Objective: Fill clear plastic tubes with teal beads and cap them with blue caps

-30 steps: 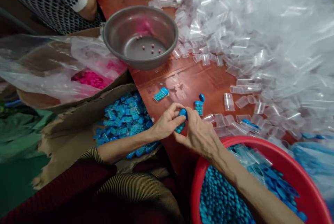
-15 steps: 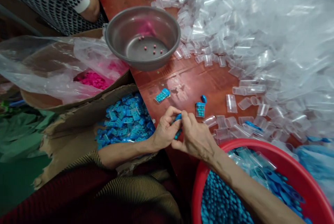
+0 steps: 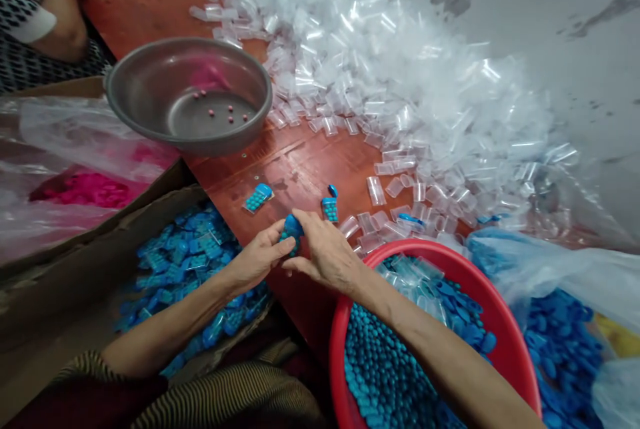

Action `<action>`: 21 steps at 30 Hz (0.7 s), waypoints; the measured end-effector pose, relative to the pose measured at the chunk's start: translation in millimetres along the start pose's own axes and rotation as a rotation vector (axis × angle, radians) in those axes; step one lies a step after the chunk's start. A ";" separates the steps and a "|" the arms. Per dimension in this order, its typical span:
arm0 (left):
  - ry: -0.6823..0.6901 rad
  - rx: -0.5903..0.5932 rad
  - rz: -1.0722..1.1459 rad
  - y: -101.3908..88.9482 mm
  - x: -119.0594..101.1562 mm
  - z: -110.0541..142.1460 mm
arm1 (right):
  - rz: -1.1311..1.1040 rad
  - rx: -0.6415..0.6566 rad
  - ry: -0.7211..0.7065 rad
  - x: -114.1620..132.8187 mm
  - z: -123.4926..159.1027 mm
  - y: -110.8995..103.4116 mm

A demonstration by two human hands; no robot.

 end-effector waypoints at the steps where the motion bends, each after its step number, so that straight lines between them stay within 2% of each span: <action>1: 0.034 -0.012 -0.031 -2.8 -1.4 -0.8 | -0.032 0.014 -0.007 0.4 0.8 0.5; 3: 0.074 -0.030 -0.121 -6.8 -3.5 -1.8 | -0.129 0.045 0.020 -2.1 1.4 0.2; 6: 0.097 -0.027 -0.234 -7.7 -7.1 -1.9 | -0.358 0.061 0.144 -11.3 -0.1 -3.9; 9: 0.195 -0.063 -0.351 -7.6 -18.5 0.6 | -0.540 0.066 0.238 -15.9 -2.0 -6.4; 15: 0.391 -0.134 -0.800 -10.1 -27.7 -0.8 | -0.528 0.019 0.249 -21.2 -9.1 2.8; 18: 0.446 -0.213 -0.960 -25.5 -23.9 -9.0 | -0.505 0.035 0.286 -32.4 -16.9 22.5; 21: 0.520 -0.322 -1.028 -43.8 -23.1 -15.7 | -0.540 0.025 0.350 -45.1 -30.1 35.5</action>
Point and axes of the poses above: each hand's wrist, its own z-axis away from the middle knuckle, its own y-axis out of the palm, x = y × z, the point moved 9 cm from there along -z, towards the middle knuckle, and after that the axes turned 13 degrees about z, right-handed, at the moved point
